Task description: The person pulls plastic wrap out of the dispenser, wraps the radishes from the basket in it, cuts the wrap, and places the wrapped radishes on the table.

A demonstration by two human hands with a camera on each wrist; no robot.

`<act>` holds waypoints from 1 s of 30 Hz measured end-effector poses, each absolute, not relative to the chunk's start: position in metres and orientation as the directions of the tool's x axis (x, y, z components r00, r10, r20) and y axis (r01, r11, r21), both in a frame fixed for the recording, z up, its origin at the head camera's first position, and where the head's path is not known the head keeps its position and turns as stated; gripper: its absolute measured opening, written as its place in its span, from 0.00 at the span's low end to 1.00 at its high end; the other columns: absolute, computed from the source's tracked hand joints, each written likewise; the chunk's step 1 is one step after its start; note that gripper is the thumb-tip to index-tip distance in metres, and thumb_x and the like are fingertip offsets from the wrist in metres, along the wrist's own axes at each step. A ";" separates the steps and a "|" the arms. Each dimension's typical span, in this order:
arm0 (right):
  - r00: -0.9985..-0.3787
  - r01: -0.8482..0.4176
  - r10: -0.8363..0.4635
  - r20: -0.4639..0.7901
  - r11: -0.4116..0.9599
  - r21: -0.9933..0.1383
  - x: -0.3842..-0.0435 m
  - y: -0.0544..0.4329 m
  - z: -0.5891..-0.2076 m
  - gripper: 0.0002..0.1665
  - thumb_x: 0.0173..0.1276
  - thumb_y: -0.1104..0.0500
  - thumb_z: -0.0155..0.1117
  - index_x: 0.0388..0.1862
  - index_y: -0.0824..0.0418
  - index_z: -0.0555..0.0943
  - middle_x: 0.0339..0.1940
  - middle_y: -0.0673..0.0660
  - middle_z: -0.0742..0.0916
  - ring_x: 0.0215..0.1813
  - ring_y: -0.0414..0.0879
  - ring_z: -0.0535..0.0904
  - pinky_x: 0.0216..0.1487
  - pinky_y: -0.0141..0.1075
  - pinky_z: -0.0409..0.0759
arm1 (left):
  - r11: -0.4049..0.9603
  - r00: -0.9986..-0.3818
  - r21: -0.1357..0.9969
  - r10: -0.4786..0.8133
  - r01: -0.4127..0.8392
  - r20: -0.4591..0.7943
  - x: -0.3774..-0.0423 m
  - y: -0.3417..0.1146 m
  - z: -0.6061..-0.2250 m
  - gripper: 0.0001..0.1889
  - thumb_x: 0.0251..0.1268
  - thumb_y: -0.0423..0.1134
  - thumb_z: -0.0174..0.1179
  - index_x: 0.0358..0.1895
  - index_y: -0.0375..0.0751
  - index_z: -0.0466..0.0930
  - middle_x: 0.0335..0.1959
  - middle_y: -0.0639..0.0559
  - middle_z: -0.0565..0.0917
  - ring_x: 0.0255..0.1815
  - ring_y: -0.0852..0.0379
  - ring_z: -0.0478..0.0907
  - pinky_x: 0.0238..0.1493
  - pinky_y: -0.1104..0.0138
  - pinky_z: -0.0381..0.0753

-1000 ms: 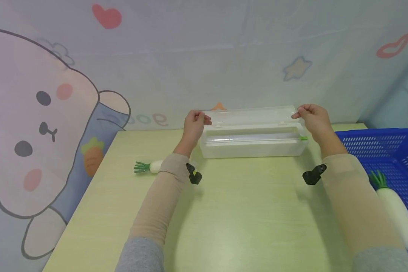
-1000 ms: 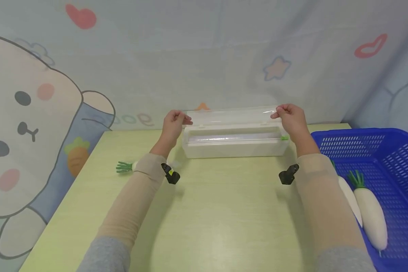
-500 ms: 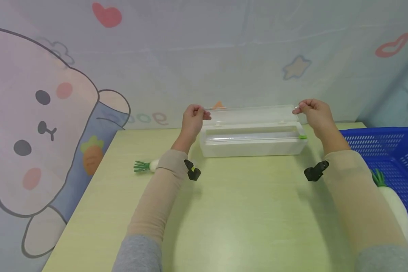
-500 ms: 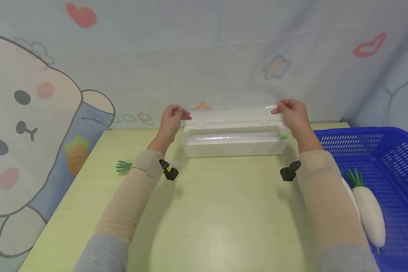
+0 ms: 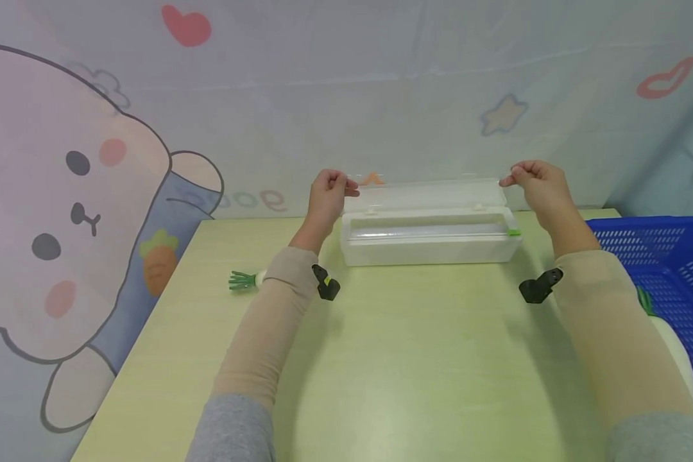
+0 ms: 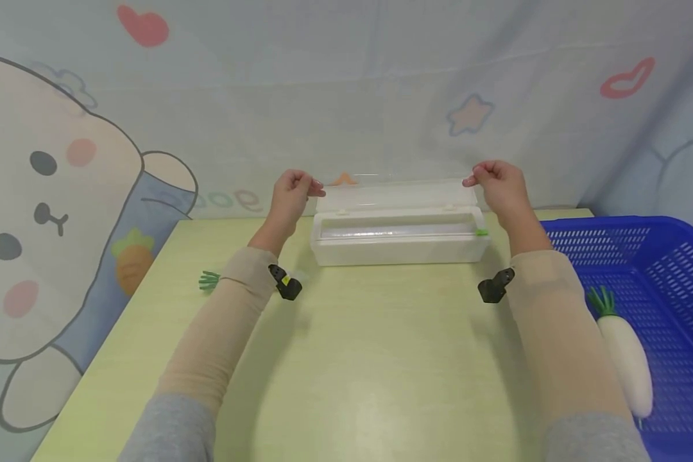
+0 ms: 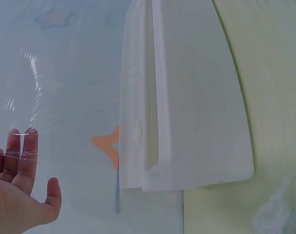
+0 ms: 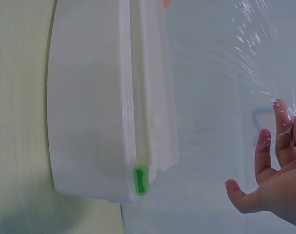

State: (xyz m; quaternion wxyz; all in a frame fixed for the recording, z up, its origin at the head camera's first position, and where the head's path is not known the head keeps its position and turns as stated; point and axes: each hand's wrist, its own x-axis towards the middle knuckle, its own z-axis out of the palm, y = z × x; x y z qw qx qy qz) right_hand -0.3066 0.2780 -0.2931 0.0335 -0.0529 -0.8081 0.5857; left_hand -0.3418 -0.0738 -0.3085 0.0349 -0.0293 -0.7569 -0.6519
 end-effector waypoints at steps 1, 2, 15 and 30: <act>-0.992 0.046 0.127 -0.007 0.309 -0.950 -0.307 0.278 -0.293 0.13 0.76 0.45 0.45 0.49 0.50 0.71 0.27 0.31 0.82 0.78 0.51 0.50 0.76 0.52 0.38 | 0.149 -0.996 0.985 -0.002 0.087 0.089 -0.342 -0.074 -0.308 0.08 0.78 0.40 0.44 0.47 0.40 0.70 0.38 0.53 0.81 0.45 0.51 0.83 0.68 0.52 0.62; -0.992 0.045 0.129 -0.006 0.308 -0.950 -0.307 0.278 -0.292 0.13 0.76 0.45 0.45 0.49 0.50 0.71 0.27 0.31 0.82 0.78 0.51 0.50 0.76 0.52 0.38 | 0.149 -0.996 0.985 -0.003 0.086 0.088 -0.343 -0.073 -0.307 0.09 0.78 0.40 0.44 0.47 0.39 0.70 0.38 0.53 0.81 0.45 0.52 0.83 0.69 0.52 0.62; -0.986 0.053 0.164 -0.006 0.287 -0.957 -0.309 0.278 -0.280 0.12 0.75 0.44 0.45 0.47 0.48 0.72 0.30 0.32 0.82 0.76 0.49 0.54 0.76 0.51 0.38 | 0.142 -0.993 0.983 -0.013 0.115 0.117 -0.346 -0.071 -0.294 0.08 0.78 0.39 0.45 0.45 0.40 0.71 0.37 0.53 0.82 0.45 0.51 0.83 0.69 0.57 0.63; -0.986 0.022 0.163 0.030 0.308 -0.951 -0.310 0.279 -0.269 0.14 0.74 0.43 0.45 0.48 0.48 0.72 0.32 0.32 0.82 0.69 0.45 0.65 0.74 0.45 0.50 | 0.122 -0.990 0.982 -0.006 0.141 0.142 -0.345 -0.073 -0.283 0.09 0.77 0.39 0.45 0.48 0.37 0.70 0.37 0.52 0.81 0.45 0.51 0.83 0.68 0.58 0.64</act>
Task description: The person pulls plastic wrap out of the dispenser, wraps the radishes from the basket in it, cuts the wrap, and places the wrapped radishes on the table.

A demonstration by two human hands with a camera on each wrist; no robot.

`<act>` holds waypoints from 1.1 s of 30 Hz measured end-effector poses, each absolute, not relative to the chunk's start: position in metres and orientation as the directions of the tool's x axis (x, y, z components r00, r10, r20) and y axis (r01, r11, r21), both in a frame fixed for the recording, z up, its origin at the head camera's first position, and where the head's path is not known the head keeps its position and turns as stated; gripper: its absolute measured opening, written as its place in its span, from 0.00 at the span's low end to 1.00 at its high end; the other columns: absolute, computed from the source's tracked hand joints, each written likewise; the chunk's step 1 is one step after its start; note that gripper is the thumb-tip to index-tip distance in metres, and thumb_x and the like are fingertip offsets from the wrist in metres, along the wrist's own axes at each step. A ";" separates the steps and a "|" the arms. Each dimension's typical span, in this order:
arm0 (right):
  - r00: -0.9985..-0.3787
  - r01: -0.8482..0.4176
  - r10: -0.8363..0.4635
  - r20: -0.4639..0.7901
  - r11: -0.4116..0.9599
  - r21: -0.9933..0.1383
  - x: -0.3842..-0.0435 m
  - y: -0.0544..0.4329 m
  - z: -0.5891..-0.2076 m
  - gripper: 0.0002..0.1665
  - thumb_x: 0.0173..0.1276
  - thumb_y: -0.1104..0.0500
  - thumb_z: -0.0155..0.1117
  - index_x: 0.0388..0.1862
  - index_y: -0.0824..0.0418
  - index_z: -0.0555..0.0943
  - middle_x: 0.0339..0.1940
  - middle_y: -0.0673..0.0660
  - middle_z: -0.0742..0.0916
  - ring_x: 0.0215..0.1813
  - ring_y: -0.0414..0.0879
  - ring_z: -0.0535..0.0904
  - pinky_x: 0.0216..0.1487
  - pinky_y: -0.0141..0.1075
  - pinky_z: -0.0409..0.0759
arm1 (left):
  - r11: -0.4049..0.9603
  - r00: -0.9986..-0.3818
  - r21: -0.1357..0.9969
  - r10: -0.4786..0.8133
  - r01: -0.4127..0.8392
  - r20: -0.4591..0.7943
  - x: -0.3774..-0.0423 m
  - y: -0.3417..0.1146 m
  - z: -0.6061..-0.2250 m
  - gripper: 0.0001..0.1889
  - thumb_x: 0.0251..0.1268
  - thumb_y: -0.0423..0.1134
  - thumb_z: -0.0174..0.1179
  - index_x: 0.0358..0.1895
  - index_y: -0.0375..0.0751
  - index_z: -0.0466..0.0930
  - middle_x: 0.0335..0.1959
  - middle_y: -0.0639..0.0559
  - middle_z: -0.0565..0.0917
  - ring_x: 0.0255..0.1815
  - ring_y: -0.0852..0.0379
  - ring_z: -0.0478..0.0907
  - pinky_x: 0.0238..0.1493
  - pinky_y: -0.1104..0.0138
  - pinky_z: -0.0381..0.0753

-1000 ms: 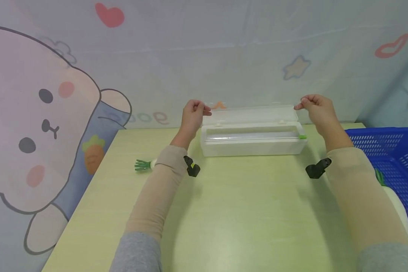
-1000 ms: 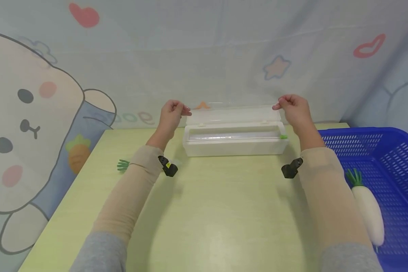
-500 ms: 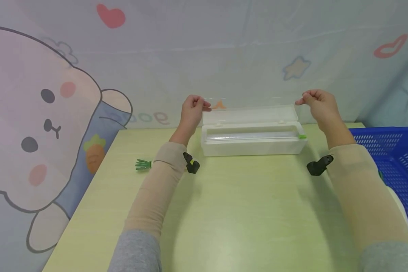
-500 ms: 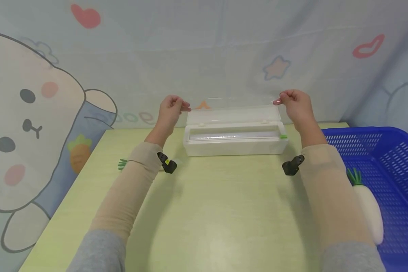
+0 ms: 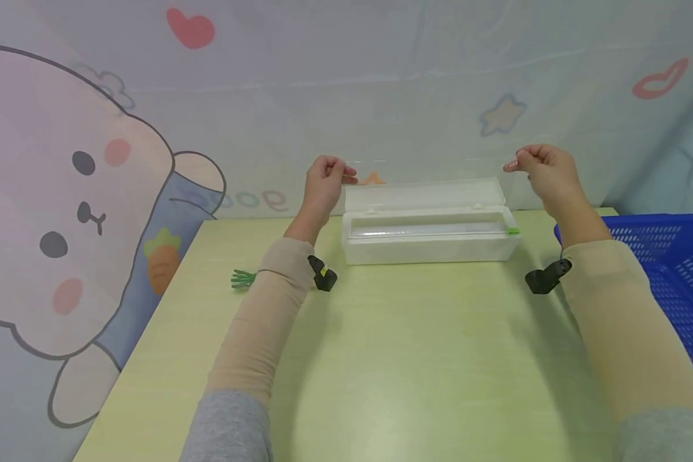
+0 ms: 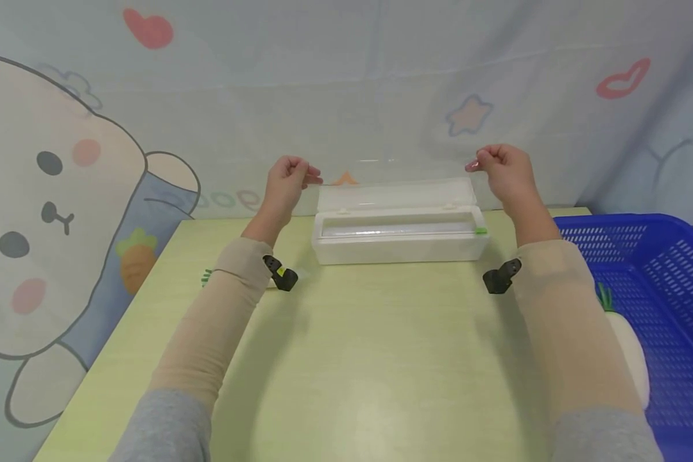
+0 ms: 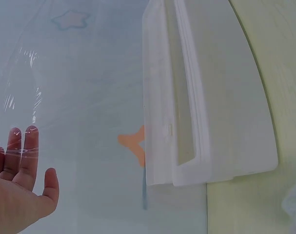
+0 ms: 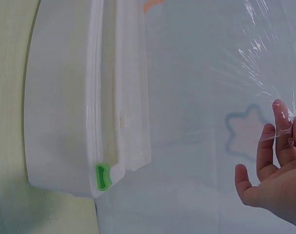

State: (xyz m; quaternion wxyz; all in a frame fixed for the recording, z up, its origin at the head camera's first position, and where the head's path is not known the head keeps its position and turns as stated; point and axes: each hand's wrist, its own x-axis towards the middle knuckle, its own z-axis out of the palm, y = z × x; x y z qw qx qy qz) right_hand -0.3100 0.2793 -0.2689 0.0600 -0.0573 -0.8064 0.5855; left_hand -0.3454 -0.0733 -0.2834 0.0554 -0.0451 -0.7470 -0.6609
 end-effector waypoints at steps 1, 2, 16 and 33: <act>-0.986 0.017 0.161 0.035 0.311 -0.950 -0.310 0.279 -0.268 0.14 0.74 0.43 0.46 0.48 0.48 0.72 0.32 0.32 0.83 0.65 0.43 0.68 0.72 0.42 0.55 | 0.122 -0.989 0.982 -0.004 0.145 0.146 -0.345 -0.074 -0.283 0.09 0.77 0.39 0.45 0.48 0.36 0.70 0.37 0.52 0.81 0.45 0.51 0.83 0.67 0.59 0.66; -0.987 0.012 0.158 0.040 0.313 -0.950 -0.309 0.279 -0.267 0.14 0.74 0.43 0.46 0.47 0.48 0.73 0.32 0.32 0.83 0.61 0.41 0.71 0.69 0.40 0.58 | 0.121 -0.989 0.982 -0.002 0.149 0.150 -0.345 -0.074 -0.282 0.09 0.77 0.39 0.45 0.48 0.36 0.70 0.37 0.52 0.81 0.45 0.51 0.83 0.66 0.59 0.67; -0.992 -0.051 0.076 0.096 0.454 -0.890 -0.297 0.283 -0.252 0.16 0.74 0.43 0.46 0.48 0.51 0.73 0.32 0.30 0.84 0.46 0.29 0.73 0.47 0.25 0.66 | 0.106 -0.983 0.978 0.039 0.182 0.178 -0.334 -0.083 -0.274 0.07 0.77 0.39 0.45 0.44 0.40 0.71 0.38 0.51 0.81 0.45 0.52 0.82 0.54 0.64 0.77; -0.991 -0.032 0.101 0.083 0.426 -0.904 -0.296 0.287 -0.241 0.16 0.72 0.41 0.47 0.48 0.48 0.73 0.32 0.28 0.84 0.51 0.31 0.72 0.61 0.35 0.64 | 0.087 -0.978 0.975 0.051 0.204 0.200 -0.330 -0.080 -0.262 0.06 0.77 0.37 0.45 0.43 0.41 0.70 0.39 0.49 0.82 0.44 0.53 0.82 0.50 0.64 0.79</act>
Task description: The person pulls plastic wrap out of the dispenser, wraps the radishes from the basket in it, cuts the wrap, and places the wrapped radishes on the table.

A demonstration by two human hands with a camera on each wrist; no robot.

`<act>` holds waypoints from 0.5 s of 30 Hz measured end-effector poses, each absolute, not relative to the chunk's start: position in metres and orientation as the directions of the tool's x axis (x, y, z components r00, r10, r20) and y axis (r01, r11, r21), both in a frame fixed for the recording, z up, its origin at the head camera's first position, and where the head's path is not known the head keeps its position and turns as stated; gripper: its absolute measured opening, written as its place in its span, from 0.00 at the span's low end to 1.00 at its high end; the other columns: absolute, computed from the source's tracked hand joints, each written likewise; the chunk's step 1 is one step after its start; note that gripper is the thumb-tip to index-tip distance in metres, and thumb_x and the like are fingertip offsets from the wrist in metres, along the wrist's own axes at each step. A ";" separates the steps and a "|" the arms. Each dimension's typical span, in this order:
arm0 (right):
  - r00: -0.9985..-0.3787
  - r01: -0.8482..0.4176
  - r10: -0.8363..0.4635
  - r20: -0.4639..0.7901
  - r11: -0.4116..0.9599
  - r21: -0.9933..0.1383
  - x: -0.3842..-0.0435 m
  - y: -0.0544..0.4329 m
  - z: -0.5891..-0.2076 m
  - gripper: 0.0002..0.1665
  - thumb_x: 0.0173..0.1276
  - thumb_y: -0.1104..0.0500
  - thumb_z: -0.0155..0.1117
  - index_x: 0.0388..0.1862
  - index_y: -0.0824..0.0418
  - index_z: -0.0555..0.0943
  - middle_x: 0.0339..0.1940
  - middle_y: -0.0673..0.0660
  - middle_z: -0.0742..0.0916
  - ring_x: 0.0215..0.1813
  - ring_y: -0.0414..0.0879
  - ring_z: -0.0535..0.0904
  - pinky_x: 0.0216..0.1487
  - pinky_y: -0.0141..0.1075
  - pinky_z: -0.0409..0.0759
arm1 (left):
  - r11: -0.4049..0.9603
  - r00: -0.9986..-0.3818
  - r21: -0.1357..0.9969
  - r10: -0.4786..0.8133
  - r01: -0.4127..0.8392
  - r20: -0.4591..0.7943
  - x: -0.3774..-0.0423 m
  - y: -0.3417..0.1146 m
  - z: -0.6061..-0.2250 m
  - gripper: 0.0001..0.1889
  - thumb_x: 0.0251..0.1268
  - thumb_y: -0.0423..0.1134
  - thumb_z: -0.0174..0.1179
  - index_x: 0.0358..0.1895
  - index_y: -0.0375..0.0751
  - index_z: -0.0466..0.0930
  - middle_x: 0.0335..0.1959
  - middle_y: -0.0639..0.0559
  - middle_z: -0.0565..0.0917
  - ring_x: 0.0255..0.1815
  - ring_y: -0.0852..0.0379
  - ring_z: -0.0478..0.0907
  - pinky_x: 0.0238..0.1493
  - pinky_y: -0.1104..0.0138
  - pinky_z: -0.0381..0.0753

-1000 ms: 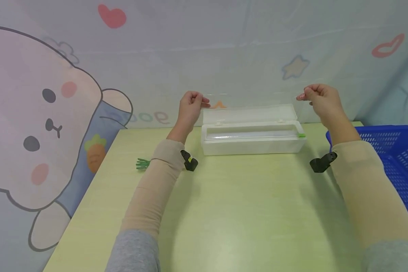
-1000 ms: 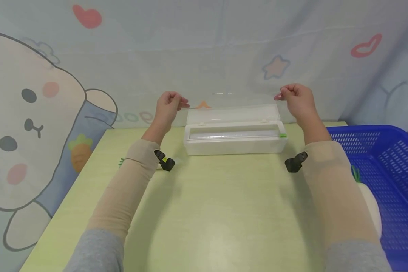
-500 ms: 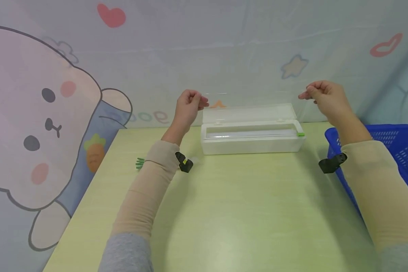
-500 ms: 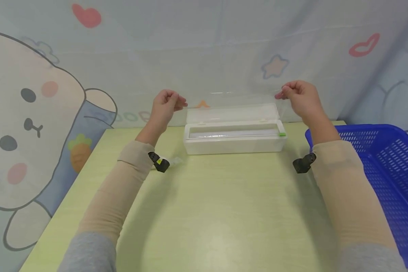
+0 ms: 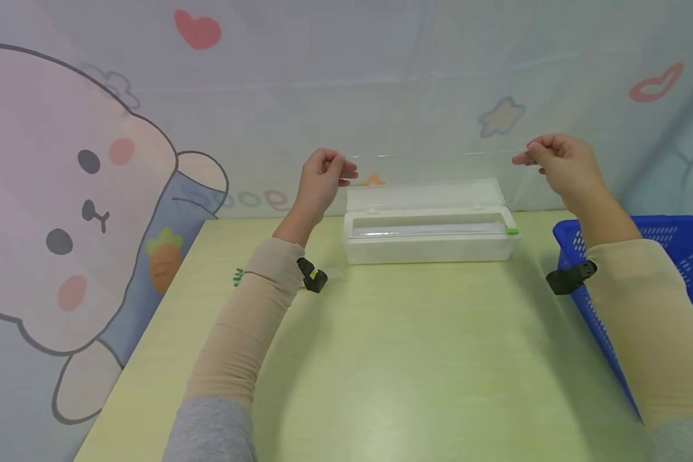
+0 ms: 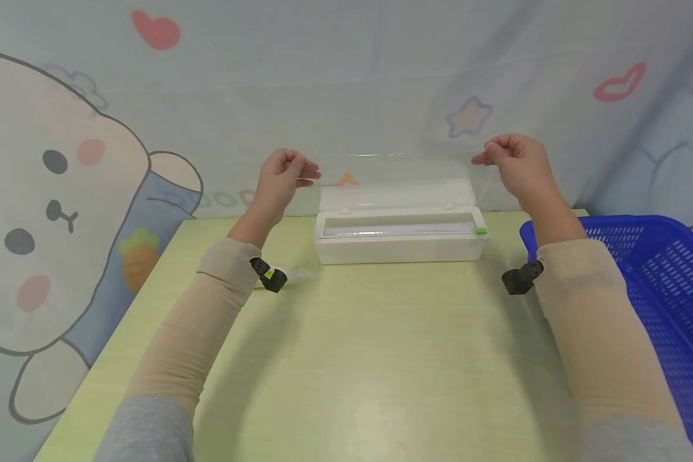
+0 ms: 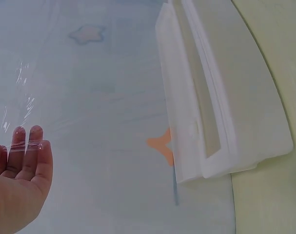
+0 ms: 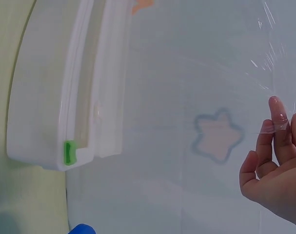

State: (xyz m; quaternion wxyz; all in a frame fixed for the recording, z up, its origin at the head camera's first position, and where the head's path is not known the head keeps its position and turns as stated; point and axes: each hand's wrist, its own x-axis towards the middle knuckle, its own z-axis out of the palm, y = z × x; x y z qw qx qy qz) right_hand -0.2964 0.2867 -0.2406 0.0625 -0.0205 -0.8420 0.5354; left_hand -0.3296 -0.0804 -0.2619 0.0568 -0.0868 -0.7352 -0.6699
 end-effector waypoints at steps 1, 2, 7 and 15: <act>-0.991 -0.032 0.103 0.084 0.428 -0.903 -0.295 0.288 -0.240 0.17 0.72 0.41 0.47 0.49 0.48 0.74 0.33 0.28 0.84 0.51 0.32 0.72 0.61 0.35 0.64 | 0.084 -0.978 0.975 0.054 0.207 0.203 -0.329 -0.080 -0.261 0.06 0.77 0.37 0.45 0.42 0.41 0.70 0.39 0.49 0.82 0.44 0.53 0.82 0.49 0.64 0.79; -0.991 -0.033 0.103 0.086 0.436 -0.899 -0.294 0.289 -0.239 0.17 0.72 0.41 0.47 0.49 0.48 0.74 0.33 0.28 0.84 0.51 0.32 0.72 0.61 0.35 0.64 | 0.084 -0.977 0.974 0.057 0.209 0.205 -0.329 -0.079 -0.261 0.06 0.77 0.37 0.45 0.42 0.41 0.71 0.39 0.49 0.82 0.44 0.53 0.82 0.49 0.65 0.79; -0.988 -0.082 0.070 0.137 0.512 -0.855 -0.287 0.293 -0.239 0.18 0.74 0.43 0.46 0.48 0.52 0.75 0.35 0.29 0.84 0.46 0.30 0.74 0.50 0.25 0.68 | 0.071 -0.977 0.976 0.074 0.206 0.200 -0.324 -0.079 -0.262 0.06 0.77 0.37 0.45 0.44 0.40 0.71 0.40 0.48 0.83 0.44 0.53 0.82 0.49 0.64 0.79; -0.974 -0.203 -0.038 0.221 0.570 -0.796 -0.259 0.298 -0.249 0.17 0.77 0.49 0.46 0.45 0.60 0.76 0.34 0.29 0.83 0.41 0.26 0.76 0.41 0.18 0.69 | 0.056 -0.970 0.977 0.144 0.206 0.196 -0.304 -0.091 -0.273 0.05 0.76 0.35 0.46 0.44 0.37 0.71 0.45 0.44 0.81 0.45 0.52 0.80 0.48 0.64 0.80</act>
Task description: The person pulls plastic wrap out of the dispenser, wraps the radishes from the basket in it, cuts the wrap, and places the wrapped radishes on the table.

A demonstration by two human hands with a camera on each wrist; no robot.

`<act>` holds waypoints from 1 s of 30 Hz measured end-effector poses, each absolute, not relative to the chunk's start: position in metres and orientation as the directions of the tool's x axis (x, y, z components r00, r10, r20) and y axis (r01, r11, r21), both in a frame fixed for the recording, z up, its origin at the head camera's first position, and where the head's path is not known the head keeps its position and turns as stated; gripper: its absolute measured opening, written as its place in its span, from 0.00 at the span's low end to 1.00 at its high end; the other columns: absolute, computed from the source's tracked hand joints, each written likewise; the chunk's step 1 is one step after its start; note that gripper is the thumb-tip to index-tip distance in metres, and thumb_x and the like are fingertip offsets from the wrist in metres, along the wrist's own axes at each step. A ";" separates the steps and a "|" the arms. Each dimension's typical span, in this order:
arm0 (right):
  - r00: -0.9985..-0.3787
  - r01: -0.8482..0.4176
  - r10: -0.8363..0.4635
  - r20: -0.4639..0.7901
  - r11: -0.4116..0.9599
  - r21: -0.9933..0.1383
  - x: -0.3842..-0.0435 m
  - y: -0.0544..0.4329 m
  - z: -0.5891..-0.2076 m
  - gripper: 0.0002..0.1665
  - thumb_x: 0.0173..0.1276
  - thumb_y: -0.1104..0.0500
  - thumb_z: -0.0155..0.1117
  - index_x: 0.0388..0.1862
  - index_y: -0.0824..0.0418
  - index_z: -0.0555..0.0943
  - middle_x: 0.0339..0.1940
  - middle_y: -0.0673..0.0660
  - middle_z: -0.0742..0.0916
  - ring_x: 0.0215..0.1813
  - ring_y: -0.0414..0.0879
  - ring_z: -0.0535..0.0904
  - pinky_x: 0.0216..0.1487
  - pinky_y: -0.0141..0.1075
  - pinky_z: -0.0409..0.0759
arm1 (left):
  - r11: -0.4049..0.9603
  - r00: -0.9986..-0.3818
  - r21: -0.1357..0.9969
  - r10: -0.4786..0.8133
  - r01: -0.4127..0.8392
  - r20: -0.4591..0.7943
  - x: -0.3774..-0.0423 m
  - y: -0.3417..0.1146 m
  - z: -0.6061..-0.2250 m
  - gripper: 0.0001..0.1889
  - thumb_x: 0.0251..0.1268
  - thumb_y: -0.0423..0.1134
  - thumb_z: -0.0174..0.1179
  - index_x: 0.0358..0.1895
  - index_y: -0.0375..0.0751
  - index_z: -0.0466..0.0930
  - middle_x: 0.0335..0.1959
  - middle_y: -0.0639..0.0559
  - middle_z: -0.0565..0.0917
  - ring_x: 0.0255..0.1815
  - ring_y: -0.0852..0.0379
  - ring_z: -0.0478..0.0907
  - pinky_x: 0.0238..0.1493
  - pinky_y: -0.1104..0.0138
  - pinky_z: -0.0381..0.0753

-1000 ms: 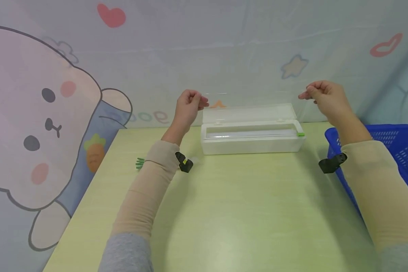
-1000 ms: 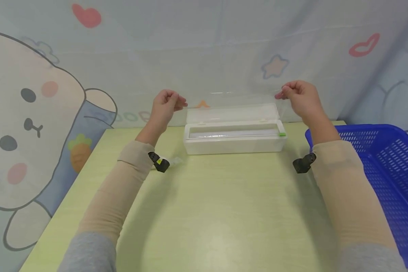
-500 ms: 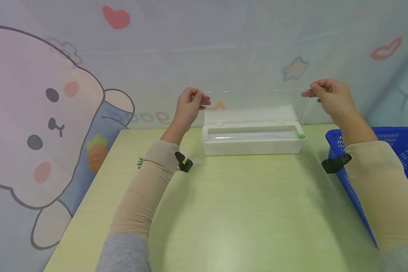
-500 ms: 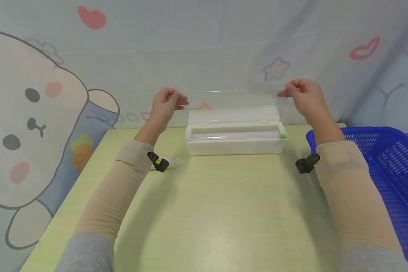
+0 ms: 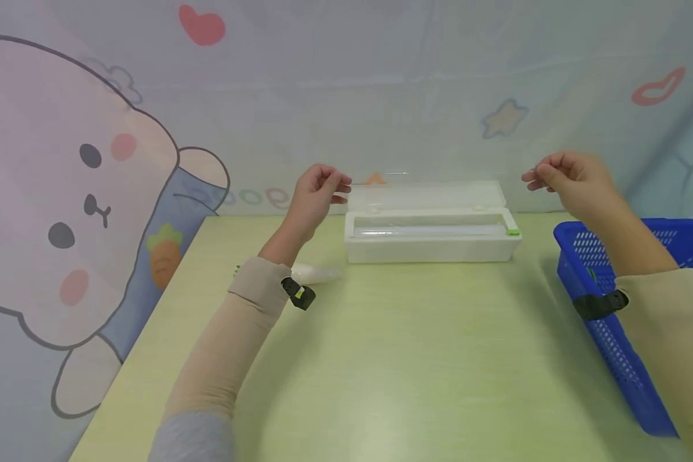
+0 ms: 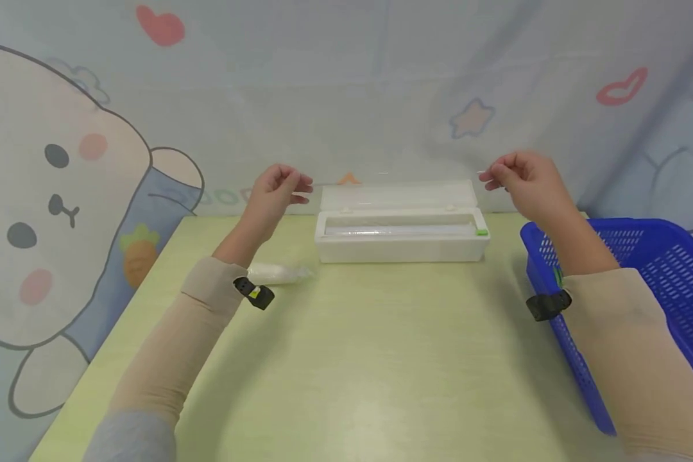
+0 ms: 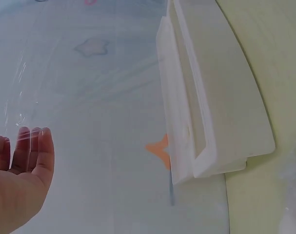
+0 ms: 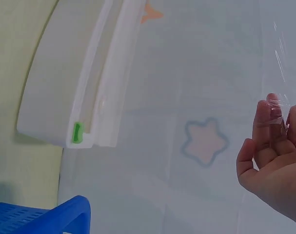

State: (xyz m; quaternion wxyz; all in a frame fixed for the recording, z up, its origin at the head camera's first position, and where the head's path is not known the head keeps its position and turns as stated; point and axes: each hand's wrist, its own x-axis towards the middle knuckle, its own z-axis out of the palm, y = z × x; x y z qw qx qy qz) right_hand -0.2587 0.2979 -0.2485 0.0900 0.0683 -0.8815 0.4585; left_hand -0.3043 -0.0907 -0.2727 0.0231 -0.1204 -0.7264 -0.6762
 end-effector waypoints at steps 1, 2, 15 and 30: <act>-0.972 -0.214 -0.048 0.230 0.582 -0.784 -0.255 0.299 -0.250 0.18 0.77 0.49 0.45 0.45 0.61 0.76 0.34 0.29 0.83 0.41 0.25 0.76 0.41 0.18 0.69 | 0.058 -0.967 0.976 0.157 0.211 0.200 -0.301 -0.092 -0.274 0.05 0.76 0.34 0.47 0.43 0.36 0.71 0.45 0.44 0.80 0.45 0.52 0.79 0.48 0.64 0.80; -0.970 -0.222 -0.056 0.236 0.596 -0.772 -0.251 0.300 -0.251 0.18 0.77 0.49 0.45 0.45 0.61 0.76 0.33 0.29 0.82 0.41 0.25 0.75 0.41 0.17 0.69 | 0.057 -0.964 0.975 0.171 0.216 0.203 -0.298 -0.094 -0.276 0.05 0.75 0.34 0.47 0.43 0.36 0.71 0.45 0.43 0.79 0.46 0.51 0.78 0.49 0.63 0.80; -0.977 -0.208 -0.108 0.184 0.687 -0.697 -0.209 0.320 -0.279 0.19 0.78 0.51 0.46 0.47 0.67 0.74 0.33 0.35 0.79 0.40 0.29 0.73 0.40 0.15 0.70 | 0.169 -0.897 0.935 0.377 0.311 0.230 -0.255 -0.111 -0.303 0.07 0.75 0.32 0.48 0.42 0.30 0.71 0.37 0.48 0.77 0.45 0.49 0.75 0.56 0.60 0.75; -0.918 -0.392 -0.369 0.147 0.783 -0.483 -0.160 0.319 -0.327 0.05 0.72 0.66 0.56 0.38 0.60 0.79 0.31 0.46 0.79 0.31 0.34 0.68 0.29 0.30 0.70 | 0.371 -0.839 0.876 0.540 0.307 0.066 -0.211 -0.129 -0.352 0.08 0.73 0.37 0.53 0.42 0.36 0.78 0.40 0.49 0.78 0.40 0.55 0.69 0.41 0.64 0.69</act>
